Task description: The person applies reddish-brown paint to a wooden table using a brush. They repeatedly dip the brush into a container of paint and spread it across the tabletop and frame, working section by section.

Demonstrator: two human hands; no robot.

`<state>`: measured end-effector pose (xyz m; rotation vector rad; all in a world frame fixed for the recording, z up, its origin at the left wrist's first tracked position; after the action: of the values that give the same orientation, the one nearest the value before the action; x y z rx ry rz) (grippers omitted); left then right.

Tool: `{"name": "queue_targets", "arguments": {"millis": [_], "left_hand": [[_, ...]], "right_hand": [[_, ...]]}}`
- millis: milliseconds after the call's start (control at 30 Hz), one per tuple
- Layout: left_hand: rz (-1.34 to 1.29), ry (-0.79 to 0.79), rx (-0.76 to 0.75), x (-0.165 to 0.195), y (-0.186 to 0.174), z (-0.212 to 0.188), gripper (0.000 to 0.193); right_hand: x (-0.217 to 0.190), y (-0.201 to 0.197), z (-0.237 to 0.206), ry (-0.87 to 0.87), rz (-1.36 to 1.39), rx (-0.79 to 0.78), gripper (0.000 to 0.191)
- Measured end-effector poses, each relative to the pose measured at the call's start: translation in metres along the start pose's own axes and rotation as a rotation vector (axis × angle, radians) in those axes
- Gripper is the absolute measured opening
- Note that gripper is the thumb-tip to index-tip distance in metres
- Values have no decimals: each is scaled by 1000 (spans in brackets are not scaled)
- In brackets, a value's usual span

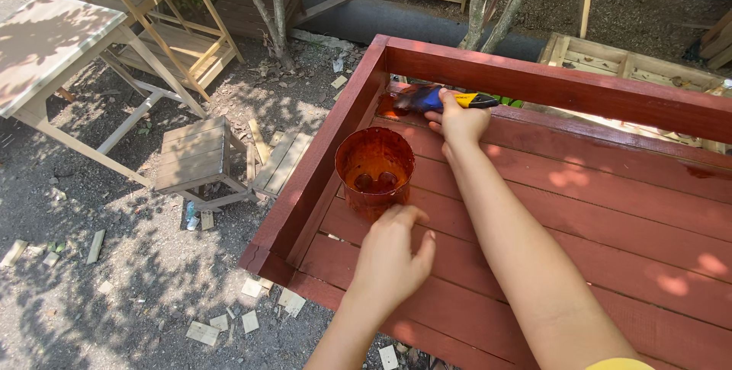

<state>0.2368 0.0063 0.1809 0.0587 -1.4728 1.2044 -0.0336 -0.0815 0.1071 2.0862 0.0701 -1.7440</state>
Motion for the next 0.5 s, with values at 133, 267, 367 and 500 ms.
{"name": "queue_targets", "arguments": {"millis": [133,267,367,500], "left_hand": [[-149,169,-46,4,42,11,41],[-17,147,28,-7,69,24,53],[55,124,8,-15,83,30,59],[130,76,-90,-10,104,44,64]], "right_hand": [[-16,-43,1,-124,-24,-53,23],[-5,-27,-7,-65,-54,-245,18],[-9,-29,-4,-97,-144,-225,12],[-53,-108,6,-204,-324,-104,14]]}}
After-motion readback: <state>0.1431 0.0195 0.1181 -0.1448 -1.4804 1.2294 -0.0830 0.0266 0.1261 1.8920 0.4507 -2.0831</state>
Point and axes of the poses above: each hand's wrist, its own z-axis towards the middle knuckle, its own y-axis out of the palm, x = y × z, the point moved 4 cm from there along z, towards the middle knuckle, and after that the axes turned 2 degrees about -z, right-handed, at the moved point
